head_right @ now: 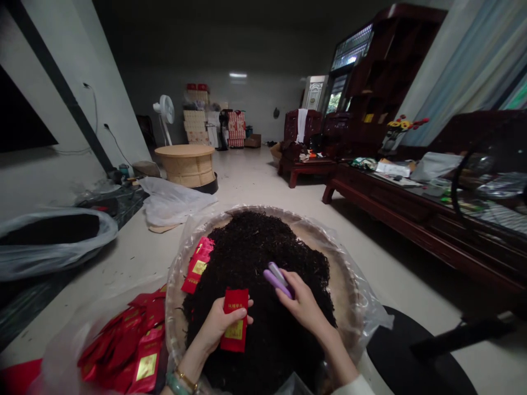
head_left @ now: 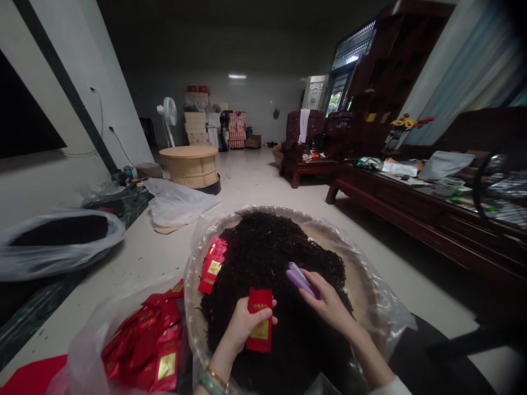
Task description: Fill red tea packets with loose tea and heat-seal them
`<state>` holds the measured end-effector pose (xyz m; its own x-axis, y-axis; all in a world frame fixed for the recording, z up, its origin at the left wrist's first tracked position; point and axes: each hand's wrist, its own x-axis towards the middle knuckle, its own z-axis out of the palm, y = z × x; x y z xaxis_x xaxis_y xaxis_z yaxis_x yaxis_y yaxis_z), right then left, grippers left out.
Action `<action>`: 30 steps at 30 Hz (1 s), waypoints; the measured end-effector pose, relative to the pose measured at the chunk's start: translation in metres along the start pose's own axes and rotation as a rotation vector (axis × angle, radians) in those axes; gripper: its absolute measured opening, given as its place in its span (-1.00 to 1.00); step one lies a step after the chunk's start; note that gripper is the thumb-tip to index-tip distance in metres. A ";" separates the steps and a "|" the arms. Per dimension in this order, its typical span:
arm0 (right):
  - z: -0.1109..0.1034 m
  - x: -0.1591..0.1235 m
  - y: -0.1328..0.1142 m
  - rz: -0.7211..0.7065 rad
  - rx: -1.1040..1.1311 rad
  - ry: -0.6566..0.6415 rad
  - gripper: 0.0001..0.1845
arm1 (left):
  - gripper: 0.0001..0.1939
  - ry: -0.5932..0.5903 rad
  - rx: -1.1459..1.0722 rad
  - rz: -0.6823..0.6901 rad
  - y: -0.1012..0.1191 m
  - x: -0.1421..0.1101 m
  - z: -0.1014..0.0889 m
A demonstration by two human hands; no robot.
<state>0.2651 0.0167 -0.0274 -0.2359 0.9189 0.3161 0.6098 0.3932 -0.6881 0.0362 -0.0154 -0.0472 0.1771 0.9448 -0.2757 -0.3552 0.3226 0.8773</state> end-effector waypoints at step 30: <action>0.010 0.022 -0.085 -0.072 -0.100 -0.359 -0.71 | -0.26 -0.080 -0.204 -0.226 0.005 -0.016 0.011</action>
<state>0.2008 0.0042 0.0316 -0.5206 0.8479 0.1000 0.6486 0.4689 -0.5996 0.0415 -0.0294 -0.0338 0.3416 0.8428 -0.4160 -0.4737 0.5367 0.6983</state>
